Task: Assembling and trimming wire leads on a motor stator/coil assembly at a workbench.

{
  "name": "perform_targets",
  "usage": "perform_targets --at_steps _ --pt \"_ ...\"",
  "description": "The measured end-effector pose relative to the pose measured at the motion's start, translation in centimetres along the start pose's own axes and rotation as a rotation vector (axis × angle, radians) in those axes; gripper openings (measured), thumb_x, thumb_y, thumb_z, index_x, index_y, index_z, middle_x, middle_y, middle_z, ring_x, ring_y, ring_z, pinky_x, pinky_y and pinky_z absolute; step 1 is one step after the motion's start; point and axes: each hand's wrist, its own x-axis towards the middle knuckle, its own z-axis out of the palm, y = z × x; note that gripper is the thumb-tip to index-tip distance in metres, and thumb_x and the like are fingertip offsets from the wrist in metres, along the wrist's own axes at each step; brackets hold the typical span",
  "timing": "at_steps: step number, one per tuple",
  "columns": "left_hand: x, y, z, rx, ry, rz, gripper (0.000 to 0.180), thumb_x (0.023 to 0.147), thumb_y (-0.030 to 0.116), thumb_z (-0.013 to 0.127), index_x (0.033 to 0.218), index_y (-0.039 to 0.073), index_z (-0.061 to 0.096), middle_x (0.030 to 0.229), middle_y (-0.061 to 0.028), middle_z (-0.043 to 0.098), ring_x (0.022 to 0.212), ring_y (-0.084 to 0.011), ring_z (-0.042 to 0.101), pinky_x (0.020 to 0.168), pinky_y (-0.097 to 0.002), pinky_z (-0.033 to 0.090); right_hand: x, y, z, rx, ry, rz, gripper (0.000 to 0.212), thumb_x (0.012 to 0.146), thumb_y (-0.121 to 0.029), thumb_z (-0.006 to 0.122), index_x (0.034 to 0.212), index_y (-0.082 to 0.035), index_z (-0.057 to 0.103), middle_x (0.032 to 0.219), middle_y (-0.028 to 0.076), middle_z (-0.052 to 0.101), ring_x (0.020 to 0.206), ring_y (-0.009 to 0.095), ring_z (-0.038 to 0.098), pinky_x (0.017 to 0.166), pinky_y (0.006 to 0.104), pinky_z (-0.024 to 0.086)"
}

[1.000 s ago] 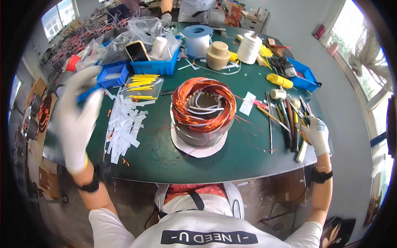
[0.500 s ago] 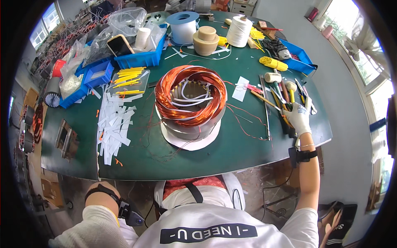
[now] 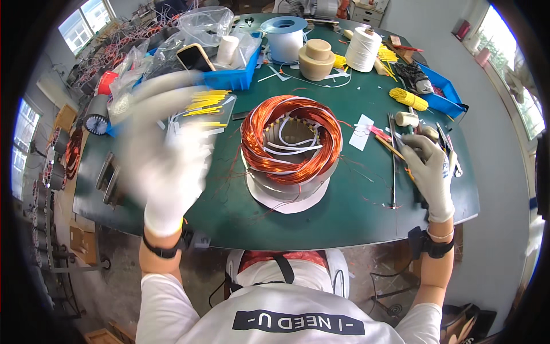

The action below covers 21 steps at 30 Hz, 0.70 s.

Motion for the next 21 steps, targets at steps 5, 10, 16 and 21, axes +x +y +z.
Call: perform_targets --at_steps 5,10,16,21 --pt "3.4 4.1 4.9 -1.101 -0.415 0.372 0.012 0.080 0.015 0.070 0.089 0.007 0.071 0.128 -0.0148 0.060 0.123 -0.0347 0.050 0.105 -0.0447 0.038 1.0 -8.1 3.0 -0.062 -0.053 -0.557 0.017 0.081 -0.009 0.068 0.097 -0.003 0.070 0.103 0.015 0.067 0.097 0.032 0.063 0.090 0.0387 0.046" --pt "4.1 1.4 5.7 -1.241 -0.631 0.407 0.022 0.084 0.028 0.073 0.084 0.006 0.073 0.133 -0.0131 0.057 0.129 -0.0317 0.046 0.109 -0.0441 0.034 3.9 -8.6 5.5 0.039 -0.110 -0.638 0.016 0.083 -0.010 0.065 0.095 -0.003 0.071 0.106 0.015 0.067 0.101 0.033 0.061 0.093 0.0405 0.043" --pt "2.6 2.3 6.5 -1.536 -0.674 0.077 0.039 0.084 0.046 0.072 0.088 0.007 0.073 0.138 -0.0152 0.052 0.129 -0.0286 0.047 0.109 -0.0422 0.036 7.6 -9.7 8.5 -0.168 -0.643 -0.793 0.027 0.092 -0.028 0.055 0.096 -0.009 0.074 0.110 0.020 0.065 0.115 0.037 0.051 0.095 0.0474 0.042" --pt "2.1 2.4 7.1 -1.477 -0.622 0.123 0.040 0.087 0.047 0.069 0.091 0.007 0.070 0.139 -0.0155 0.051 0.128 -0.0286 0.048 0.107 -0.0416 0.038 8.2 -9.9 8.0 0.336 -0.787 -0.383 0.035 0.088 -0.029 0.066 0.100 0.004 0.068 0.086 0.009 0.065 0.081 0.015 0.062 0.074 0.0281 0.050"
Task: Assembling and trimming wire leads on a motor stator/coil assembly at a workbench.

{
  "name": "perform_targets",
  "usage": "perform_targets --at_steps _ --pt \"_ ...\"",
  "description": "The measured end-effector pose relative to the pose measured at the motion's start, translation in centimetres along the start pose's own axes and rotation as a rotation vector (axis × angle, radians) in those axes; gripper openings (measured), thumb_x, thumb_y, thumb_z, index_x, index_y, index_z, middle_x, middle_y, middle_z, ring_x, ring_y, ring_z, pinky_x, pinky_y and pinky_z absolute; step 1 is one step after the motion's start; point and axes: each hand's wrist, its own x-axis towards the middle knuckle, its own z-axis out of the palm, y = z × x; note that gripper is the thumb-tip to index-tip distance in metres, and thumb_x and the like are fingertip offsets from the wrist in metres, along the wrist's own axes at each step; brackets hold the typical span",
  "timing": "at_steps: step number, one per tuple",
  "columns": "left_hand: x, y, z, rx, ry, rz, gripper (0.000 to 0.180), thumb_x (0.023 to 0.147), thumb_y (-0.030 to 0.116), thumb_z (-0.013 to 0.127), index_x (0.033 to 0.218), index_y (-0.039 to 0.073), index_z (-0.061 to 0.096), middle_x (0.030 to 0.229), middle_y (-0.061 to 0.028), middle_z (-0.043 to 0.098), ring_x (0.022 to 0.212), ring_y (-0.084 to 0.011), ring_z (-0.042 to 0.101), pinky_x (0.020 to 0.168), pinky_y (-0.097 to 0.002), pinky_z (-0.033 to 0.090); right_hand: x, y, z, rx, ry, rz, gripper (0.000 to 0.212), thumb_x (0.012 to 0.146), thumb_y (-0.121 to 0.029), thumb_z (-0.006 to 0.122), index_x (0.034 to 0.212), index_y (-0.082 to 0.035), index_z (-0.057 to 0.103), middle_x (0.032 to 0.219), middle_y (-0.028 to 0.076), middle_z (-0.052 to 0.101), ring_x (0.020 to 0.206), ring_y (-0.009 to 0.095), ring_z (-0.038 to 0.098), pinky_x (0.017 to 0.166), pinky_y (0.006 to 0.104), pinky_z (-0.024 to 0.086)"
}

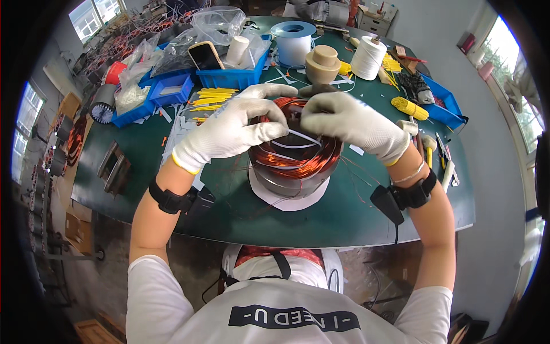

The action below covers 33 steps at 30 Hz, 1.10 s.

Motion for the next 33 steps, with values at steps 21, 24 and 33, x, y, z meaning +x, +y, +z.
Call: perform_targets --at_steps 21,24,33 --pt "0.4 4.1 1.6 0.452 0.020 0.043 0.027 0.075 0.026 0.076 0.075 0.001 0.068 0.144 -0.0200 0.046 0.134 -0.0398 0.040 0.113 -0.0443 0.031 -1.0 -1.8 2.3 -1.012 0.562 -0.400 0.012 0.081 -0.015 0.067 0.086 -0.005 0.069 0.084 0.015 0.067 0.078 0.036 0.064 0.072 0.0448 0.052" --pt "0.9 3.3 1.2 0.245 0.023 -0.084 0.024 0.075 0.023 0.076 0.073 0.001 0.065 0.144 -0.0195 0.047 0.133 -0.0376 0.041 0.112 -0.0436 0.032 -0.8 -1.4 2.4 -0.964 0.508 -0.162 0.011 0.083 -0.015 0.064 0.084 -0.005 0.068 0.083 0.016 0.067 0.078 0.037 0.064 0.072 0.0462 0.052" --pt "1.0 1.1 0.4 0.869 0.316 0.406 0.018 0.073 0.019 0.078 0.078 0.009 0.064 0.113 -0.0081 0.068 0.105 -0.0302 0.064 0.090 -0.0439 0.051 0.7 2.2 -1.3 -0.163 0.138 0.135 0.030 0.092 -0.021 0.059 0.107 0.005 0.063 0.091 0.007 0.067 0.084 0.013 0.062 0.077 0.0296 0.051"
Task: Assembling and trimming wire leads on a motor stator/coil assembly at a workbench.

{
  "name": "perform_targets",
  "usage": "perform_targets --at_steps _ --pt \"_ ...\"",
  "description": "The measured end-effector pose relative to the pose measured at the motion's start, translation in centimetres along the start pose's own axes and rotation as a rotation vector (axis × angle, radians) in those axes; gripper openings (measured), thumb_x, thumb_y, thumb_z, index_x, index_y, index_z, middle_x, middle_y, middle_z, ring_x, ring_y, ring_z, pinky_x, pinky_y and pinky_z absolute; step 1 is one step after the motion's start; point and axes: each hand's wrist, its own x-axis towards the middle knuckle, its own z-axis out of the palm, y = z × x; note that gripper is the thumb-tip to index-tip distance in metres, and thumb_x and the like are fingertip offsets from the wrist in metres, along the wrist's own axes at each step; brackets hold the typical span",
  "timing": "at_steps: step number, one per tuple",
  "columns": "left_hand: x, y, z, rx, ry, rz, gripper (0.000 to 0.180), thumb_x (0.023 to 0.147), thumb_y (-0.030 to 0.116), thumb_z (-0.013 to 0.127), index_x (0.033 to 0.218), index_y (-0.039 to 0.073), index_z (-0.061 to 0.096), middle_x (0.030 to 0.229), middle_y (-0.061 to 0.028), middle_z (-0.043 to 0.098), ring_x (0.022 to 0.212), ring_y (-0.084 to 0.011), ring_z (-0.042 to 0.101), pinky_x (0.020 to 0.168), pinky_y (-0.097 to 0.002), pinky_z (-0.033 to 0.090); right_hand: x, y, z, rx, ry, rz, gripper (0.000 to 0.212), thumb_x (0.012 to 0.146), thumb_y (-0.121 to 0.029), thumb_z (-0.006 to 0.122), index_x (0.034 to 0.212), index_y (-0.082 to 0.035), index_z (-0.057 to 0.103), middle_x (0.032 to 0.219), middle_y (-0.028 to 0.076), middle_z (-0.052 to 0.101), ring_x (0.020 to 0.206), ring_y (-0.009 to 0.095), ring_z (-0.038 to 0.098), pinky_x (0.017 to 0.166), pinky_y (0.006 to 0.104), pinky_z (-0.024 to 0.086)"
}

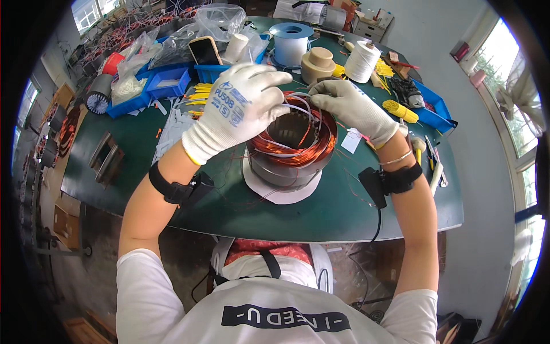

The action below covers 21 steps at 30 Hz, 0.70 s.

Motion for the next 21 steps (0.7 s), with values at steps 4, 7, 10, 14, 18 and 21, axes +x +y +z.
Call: perform_targets --at_steps 4,7,10,14,18,21 --pt "-0.6 -0.1 1.2 -0.049 0.023 -0.132 0.025 0.076 0.017 0.075 0.099 0.011 0.068 0.111 -0.0071 0.069 0.096 -0.0280 0.067 0.085 -0.0392 0.053 -0.7 0.0 0.5 0.190 0.033 0.000 0.028 0.091 -0.018 0.062 0.106 0.006 0.063 0.090 0.006 0.066 0.085 0.011 0.061 0.079 0.0283 0.051" --pt "0.0 -0.1 0.3 0.057 -0.064 0.056 0.027 0.077 0.015 0.074 0.103 0.011 0.069 0.109 -0.0077 0.069 0.096 -0.0280 0.066 0.084 -0.0391 0.053 -1.3 -1.0 1.1 0.183 0.146 -0.063 0.025 0.087 -0.015 0.065 0.103 0.004 0.065 0.092 0.008 0.068 0.084 0.014 0.062 0.079 0.0292 0.051" --pt "0.6 -0.1 0.4 0.063 -0.177 0.041 0.021 0.079 0.013 0.071 0.100 0.010 0.071 0.108 -0.0079 0.068 0.098 -0.0272 0.065 0.086 -0.0388 0.051 -1.5 -1.0 1.7 -0.264 0.369 -0.310 0.019 0.078 -0.010 0.067 0.096 -0.007 0.071 0.097 0.016 0.068 0.087 0.034 0.064 0.081 0.0407 0.050" --pt "1.3 -1.9 0.0 -0.411 -0.395 -0.187 0.017 0.086 0.012 0.066 0.098 0.002 0.071 0.120 -0.0121 0.062 0.107 -0.0253 0.061 0.094 -0.0362 0.048 -2.0 -2.2 2.1 -0.549 0.462 -0.430 0.023 0.072 -0.012 0.071 0.095 -0.008 0.067 0.096 0.016 0.066 0.093 0.035 0.061 0.081 0.0441 0.049" --pt "1.2 -2.8 1.6 -0.828 -0.501 -0.636 0.024 0.093 0.014 0.061 0.104 -0.005 0.069 0.124 -0.0099 0.061 0.109 -0.0179 0.059 0.096 -0.0306 0.047 -2.3 -2.9 2.0 -0.571 0.487 -0.430 0.029 0.071 -0.008 0.075 0.097 -0.003 0.063 0.099 0.017 0.064 0.086 0.036 0.062 0.078 0.0414 0.050" --pt "0.2 -2.6 2.2 -0.870 -0.475 -0.727 0.027 0.093 0.014 0.062 0.110 -0.007 0.065 0.118 -0.0076 0.064 0.104 -0.0146 0.060 0.094 -0.0286 0.047 -3.1 -3.3 1.8 -0.582 0.328 -0.453 0.030 0.069 -0.013 0.079 0.093 -0.002 0.064 0.092 0.017 0.065 0.082 0.034 0.063 0.076 0.0410 0.050"
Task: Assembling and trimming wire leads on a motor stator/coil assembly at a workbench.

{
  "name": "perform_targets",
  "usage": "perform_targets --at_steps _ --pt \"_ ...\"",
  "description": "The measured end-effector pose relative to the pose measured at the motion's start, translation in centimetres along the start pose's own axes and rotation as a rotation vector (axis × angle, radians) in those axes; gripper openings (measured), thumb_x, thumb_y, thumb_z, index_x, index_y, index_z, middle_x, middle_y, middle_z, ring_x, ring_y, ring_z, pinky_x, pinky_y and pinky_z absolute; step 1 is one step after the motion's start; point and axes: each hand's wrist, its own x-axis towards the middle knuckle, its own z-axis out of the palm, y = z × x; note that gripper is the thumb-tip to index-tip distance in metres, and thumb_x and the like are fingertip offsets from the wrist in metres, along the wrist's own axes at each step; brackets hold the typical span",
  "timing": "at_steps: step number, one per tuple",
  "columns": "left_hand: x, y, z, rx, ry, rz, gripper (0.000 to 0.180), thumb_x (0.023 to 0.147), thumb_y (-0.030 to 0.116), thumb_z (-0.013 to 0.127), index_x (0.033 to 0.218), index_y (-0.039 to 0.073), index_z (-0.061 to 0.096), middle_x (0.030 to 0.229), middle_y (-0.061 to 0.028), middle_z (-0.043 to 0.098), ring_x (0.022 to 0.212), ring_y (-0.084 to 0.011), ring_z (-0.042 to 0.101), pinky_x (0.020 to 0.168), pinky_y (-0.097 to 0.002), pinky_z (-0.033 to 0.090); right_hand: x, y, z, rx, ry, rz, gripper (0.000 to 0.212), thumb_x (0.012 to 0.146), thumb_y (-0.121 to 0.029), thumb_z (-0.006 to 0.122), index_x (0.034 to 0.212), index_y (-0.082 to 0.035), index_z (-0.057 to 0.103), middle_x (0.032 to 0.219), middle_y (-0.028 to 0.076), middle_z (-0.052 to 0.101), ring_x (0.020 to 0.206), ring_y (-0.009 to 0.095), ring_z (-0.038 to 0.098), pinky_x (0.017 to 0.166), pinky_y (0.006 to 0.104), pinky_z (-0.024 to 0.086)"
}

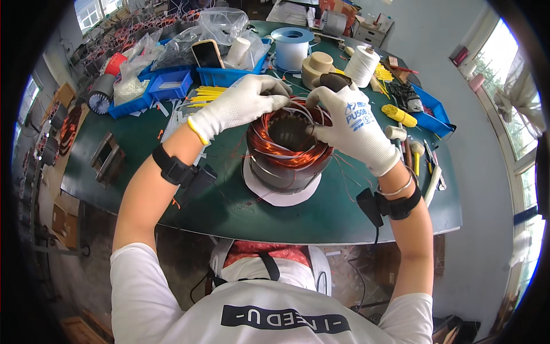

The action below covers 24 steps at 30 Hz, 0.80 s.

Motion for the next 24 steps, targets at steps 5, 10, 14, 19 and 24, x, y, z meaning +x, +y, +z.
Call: perform_targets --at_steps 5,10,14,19,24 --pt "0.3 -2.3 2.0 -0.407 0.114 0.037 0.032 0.091 0.016 0.066 0.117 -0.002 0.061 0.115 -0.0073 0.065 0.104 -0.0128 0.060 0.097 -0.0287 0.047 0.9 -3.9 1.4 0.002 0.067 0.024 0.022 0.069 -0.027 0.077 0.071 -0.006 0.068 0.071 0.013 0.064 0.084 0.030 0.064 0.080 0.0416 0.049" --pt "-0.9 -2.4 2.5 -0.484 0.147 0.196 0.026 0.094 0.019 0.061 0.112 0.001 0.066 0.104 -0.0003 0.066 0.096 -0.0082 0.059 0.089 -0.0251 0.049 1.9 -7.1 4.6 -0.102 0.391 -0.013 0.010 0.070 -0.013 0.072 0.077 -0.008 0.069 0.085 0.015 0.067 0.094 0.032 0.063 0.092 0.0413 0.047" --pt "-1.7 -2.1 3.6 -0.342 0.241 0.134 0.033 0.101 0.028 0.053 0.115 0.000 0.064 0.104 -0.0037 0.065 0.098 -0.0101 0.057 0.090 -0.0254 0.046 1.7 -3.2 -0.9 0.272 0.091 -0.040 0.013 0.077 -0.010 0.068 0.086 -0.002 0.071 0.079 0.016 0.068 0.074 0.032 0.065 0.071 0.0410 0.052" --pt "-3.5 -1.0 1.7 -0.170 0.159 0.072 0.040 0.102 0.034 0.053 0.119 -0.002 0.060 0.120 -0.0105 0.061 0.114 -0.0149 0.055 0.102 -0.0289 0.041 0.4 1.4 -1.7 0.469 0.059 0.500 0.025 0.091 -0.015 0.060 0.104 0.005 0.068 0.087 0.009 0.070 0.076 0.014 0.063 0.072 0.0299 0.052" --pt "-4.3 -0.4 -0.3 -0.169 -0.021 0.084 0.027 0.097 0.026 0.059 0.110 0.003 0.065 0.136 -0.0126 0.051 0.124 -0.0208 0.049 0.105 -0.0343 0.039 1.1 0.5 -0.4 0.602 -0.144 0.396 0.027 0.091 -0.014 0.061 0.106 0.007 0.067 0.092 0.009 0.066 0.086 0.012 0.061 0.079 0.0285 0.051"
